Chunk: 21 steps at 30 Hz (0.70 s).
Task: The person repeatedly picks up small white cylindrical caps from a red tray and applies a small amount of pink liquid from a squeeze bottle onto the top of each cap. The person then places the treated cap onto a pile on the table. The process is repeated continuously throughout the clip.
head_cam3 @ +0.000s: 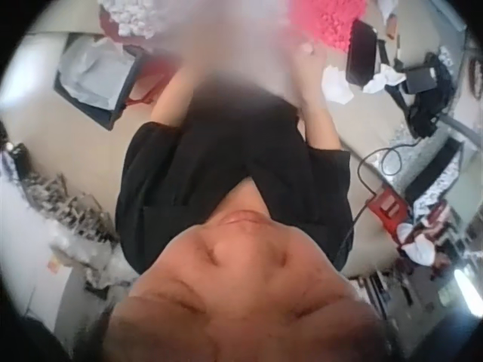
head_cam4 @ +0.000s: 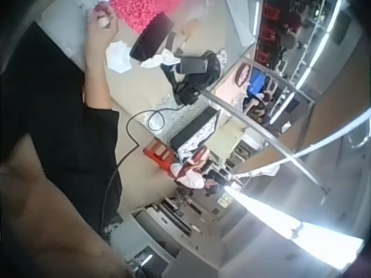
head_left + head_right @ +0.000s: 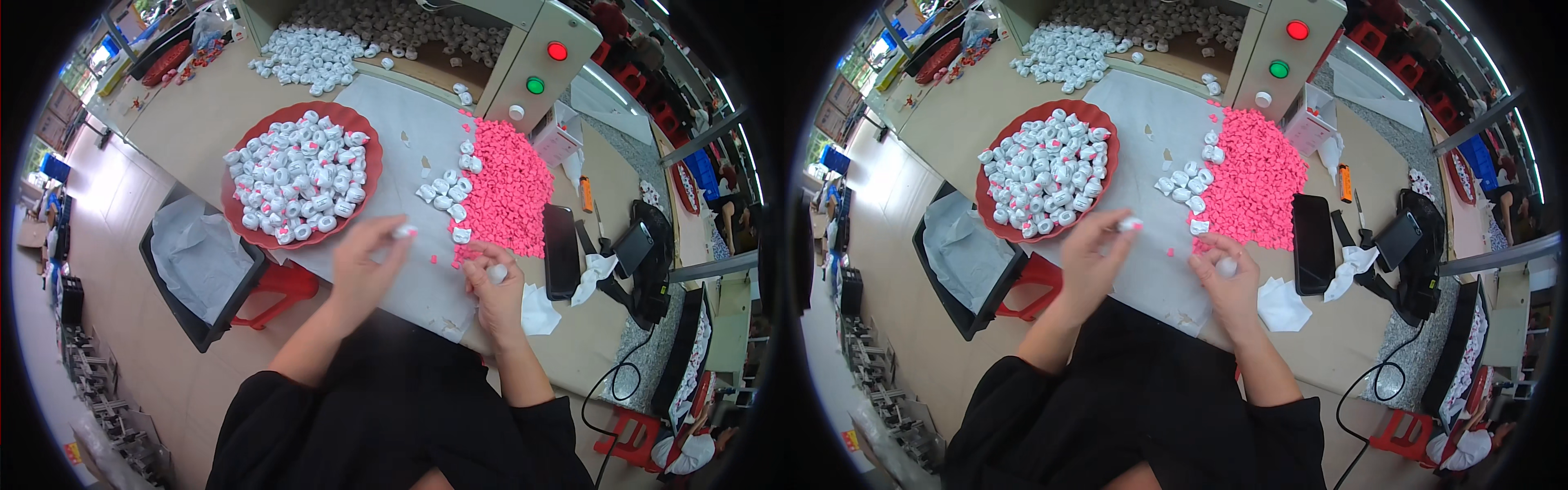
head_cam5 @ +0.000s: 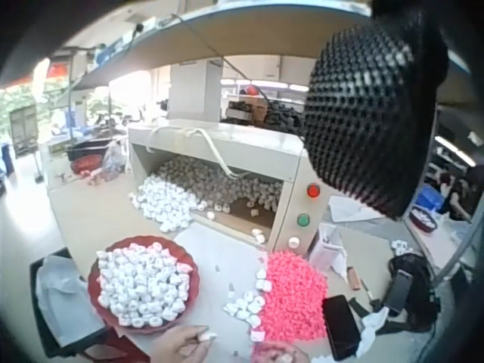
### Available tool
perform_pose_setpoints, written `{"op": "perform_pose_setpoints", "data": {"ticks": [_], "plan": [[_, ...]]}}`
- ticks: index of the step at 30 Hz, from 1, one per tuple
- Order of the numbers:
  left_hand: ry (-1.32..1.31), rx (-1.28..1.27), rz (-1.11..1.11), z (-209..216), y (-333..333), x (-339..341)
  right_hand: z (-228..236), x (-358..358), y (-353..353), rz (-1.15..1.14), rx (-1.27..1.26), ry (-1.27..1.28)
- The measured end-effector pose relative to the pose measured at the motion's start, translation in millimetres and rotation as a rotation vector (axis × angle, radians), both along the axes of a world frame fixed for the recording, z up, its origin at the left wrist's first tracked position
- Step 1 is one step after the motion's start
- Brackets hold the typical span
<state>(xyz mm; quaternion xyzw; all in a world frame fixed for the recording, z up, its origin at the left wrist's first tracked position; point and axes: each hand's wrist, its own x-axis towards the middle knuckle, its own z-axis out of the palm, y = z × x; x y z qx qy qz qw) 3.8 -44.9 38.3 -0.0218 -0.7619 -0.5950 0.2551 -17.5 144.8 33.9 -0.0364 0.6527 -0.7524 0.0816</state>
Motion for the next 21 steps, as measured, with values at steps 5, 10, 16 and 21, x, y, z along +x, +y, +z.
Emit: {"op": "perform_pose_setpoints", "data": {"ticks": [5, 10, 16, 21], "plan": [[0.169, -0.92, 0.588, 31.3, -54.3, -18.8, 6.1, -8.2, 1.3, -0.054, -0.322, -0.108], [0.134, -0.718, 0.036, 5.9, 17.7, -34.5, 13.4, -7.0, 0.2, -0.149, -0.369, -0.045], [0.107, -0.773, -0.11, -13.0, 49.5, -47.3, 13.1, -9.7, 17.4, -0.151, -0.382, -0.063], [0.16, -0.717, -0.131, -22.3, 43.4, -44.8, 14.8, -7.7, 11.3, -0.138, -0.352, -0.024]]}}
